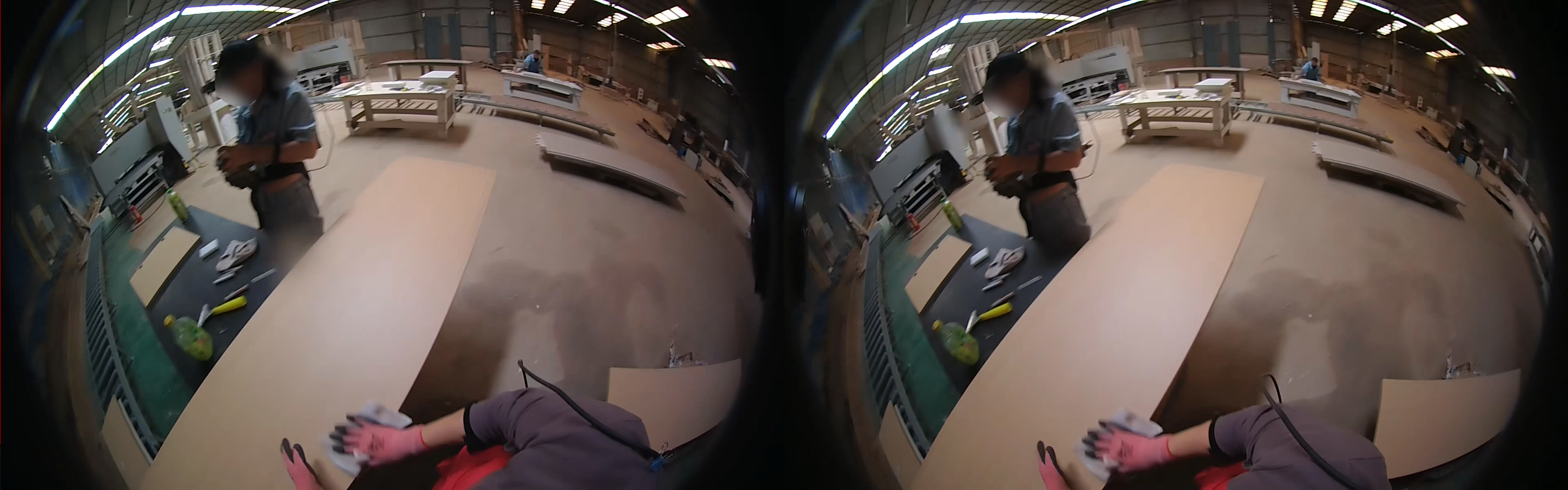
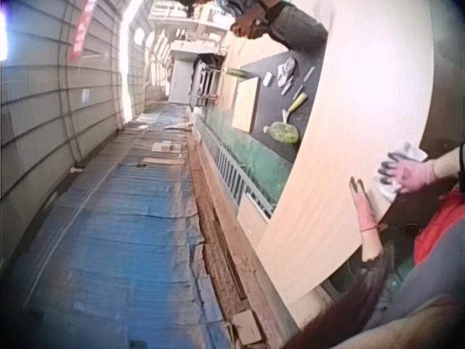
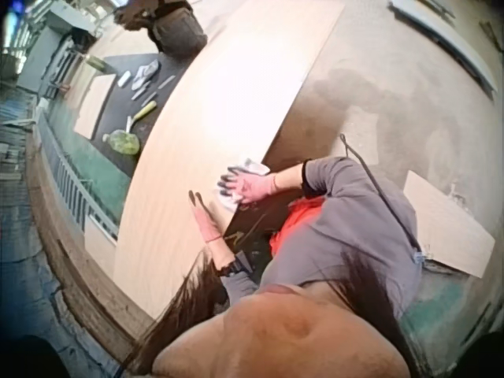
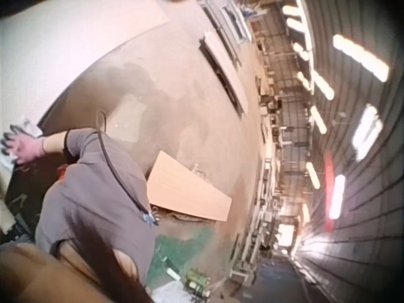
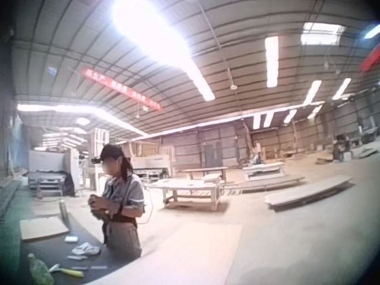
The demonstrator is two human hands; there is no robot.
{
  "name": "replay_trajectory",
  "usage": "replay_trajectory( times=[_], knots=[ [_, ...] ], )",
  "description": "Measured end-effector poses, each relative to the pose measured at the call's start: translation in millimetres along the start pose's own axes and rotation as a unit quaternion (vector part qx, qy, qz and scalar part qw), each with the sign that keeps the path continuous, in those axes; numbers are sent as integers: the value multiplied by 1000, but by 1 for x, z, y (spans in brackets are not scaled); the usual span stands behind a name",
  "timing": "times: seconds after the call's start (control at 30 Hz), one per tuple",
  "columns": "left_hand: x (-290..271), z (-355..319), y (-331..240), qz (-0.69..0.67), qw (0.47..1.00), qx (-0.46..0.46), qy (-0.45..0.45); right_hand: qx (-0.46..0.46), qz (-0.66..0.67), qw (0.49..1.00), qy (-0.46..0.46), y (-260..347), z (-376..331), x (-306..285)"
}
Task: Cleaning wooden furniture panels by wiping with a cloth and cleaning fluid, blowing off dust with an air nozzle, and scraping edges with a hand scraper.
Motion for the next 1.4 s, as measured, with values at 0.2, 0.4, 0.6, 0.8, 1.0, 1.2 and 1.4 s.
replay_trajectory(
  times=[0.2, 0.4, 0.6, 0.8, 1.0, 1.2, 1.4],
  knots=[
    [-156, -67, 16, -108, 986, -90, -86, -219, 114, 968, 50, 229, 97, 100],
    [-271, -89, 72, -122, 963, -127, -205, -175, 262, 946, 78, 300, 179, 182],
    [-341, -99, 139, -32, 956, -84, -279, -24, 126, 991, -32, 183, 243, 157],
    [-355, -84, 172, 224, 928, -113, -276, 243, -107, 963, -50, -32, 209, 66],
    [-360, -84, 240, 644, 681, -200, -286, 492, -228, 838, -62, -201, 105, -20],
    [-355, -72, 233, 708, 628, -207, -248, 639, -254, 723, -69, -306, 100, -52],
    [-351, -55, 208, 644, 698, -248, -192, 377, -240, 893, -47, -269, 287, 21]
  ],
)
Point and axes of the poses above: each hand's wrist, its own z-axis towards the middle knuckle, its own x-axis out of the palm, y = z × x, the point moved 8 cm from there along z, towards the middle knuckle, and after that the axes turned 2 degrees about y, right-handed, at the moved point
